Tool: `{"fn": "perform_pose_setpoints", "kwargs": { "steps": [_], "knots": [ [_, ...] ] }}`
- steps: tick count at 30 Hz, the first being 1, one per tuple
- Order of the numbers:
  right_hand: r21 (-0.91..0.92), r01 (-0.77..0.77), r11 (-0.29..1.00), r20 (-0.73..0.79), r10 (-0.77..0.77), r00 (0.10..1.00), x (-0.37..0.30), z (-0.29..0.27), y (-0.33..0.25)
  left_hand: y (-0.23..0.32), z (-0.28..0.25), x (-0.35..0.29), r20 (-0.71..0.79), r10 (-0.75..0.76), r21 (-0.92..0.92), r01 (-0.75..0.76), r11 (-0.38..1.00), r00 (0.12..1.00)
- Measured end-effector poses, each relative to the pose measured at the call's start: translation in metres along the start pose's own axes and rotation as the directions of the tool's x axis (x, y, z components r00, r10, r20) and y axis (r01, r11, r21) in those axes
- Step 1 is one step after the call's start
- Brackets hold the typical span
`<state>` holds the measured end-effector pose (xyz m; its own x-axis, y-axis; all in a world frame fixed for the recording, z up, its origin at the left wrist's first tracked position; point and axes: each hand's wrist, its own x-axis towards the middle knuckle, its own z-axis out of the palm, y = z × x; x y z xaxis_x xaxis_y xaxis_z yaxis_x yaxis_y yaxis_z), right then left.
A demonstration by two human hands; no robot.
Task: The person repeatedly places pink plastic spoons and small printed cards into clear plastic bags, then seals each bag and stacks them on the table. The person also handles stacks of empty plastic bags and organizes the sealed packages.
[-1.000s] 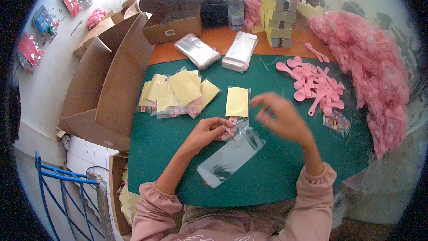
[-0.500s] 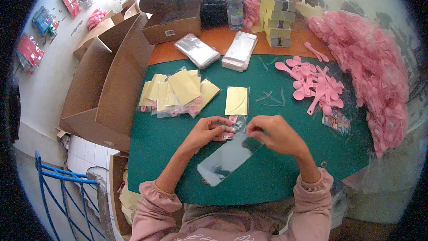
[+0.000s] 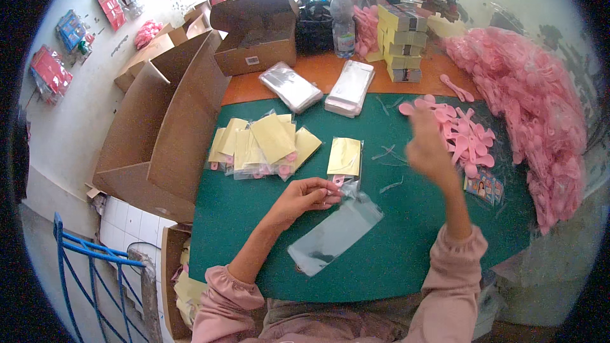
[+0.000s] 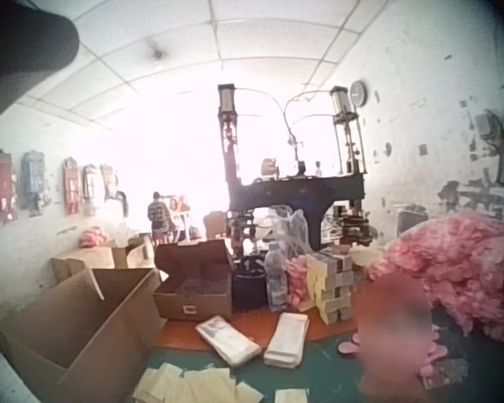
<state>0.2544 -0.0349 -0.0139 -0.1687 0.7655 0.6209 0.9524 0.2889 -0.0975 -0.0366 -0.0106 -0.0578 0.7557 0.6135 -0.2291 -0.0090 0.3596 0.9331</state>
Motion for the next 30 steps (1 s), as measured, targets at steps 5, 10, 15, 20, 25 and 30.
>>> {"fn": "perform_pose_setpoints", "kwargs": {
  "steps": [5, 10, 15, 20, 25, 30],
  "knots": [
    [0.468, -0.194, 0.862, 0.282, 0.062, 0.957, -0.017, 0.0, -0.102, 0.005, 0.007, -0.005, 0.008, 0.122, -0.097, -0.121, 0.988, 0.992],
    [0.509, -0.213, 0.834, 0.157, 0.154, 0.976, -0.028, 0.018, -0.091, 0.012, 0.0, -0.007, 0.03, 0.041, -0.072, -0.039, 0.997, 0.999],
    [0.61, -0.356, 0.708, 0.269, 0.237, 0.934, -0.035, 0.018, -0.094, 0.005, 0.01, -0.005, -0.072, 0.2, 0.568, -0.125, 0.814, 0.977],
    [0.6, -0.297, 0.743, 0.298, 0.137, 0.945, -0.037, 0.014, -0.087, 0.0, 0.015, -0.003, -0.023, 0.455, 0.805, -0.253, 0.536, 0.89],
    [0.57, -0.39, 0.723, 0.375, 0.194, 0.907, -0.035, 0.008, -0.088, 0.003, 0.023, -0.002, -0.234, 0.436, 0.676, -0.177, 0.715, 0.869],
    [0.631, -0.524, 0.571, 0.451, 0.28, 0.848, -0.045, 0.02, -0.082, -0.003, 0.024, -0.001, -0.267, 0.343, 0.549, -0.15, 0.822, 0.901]
  ]
}}
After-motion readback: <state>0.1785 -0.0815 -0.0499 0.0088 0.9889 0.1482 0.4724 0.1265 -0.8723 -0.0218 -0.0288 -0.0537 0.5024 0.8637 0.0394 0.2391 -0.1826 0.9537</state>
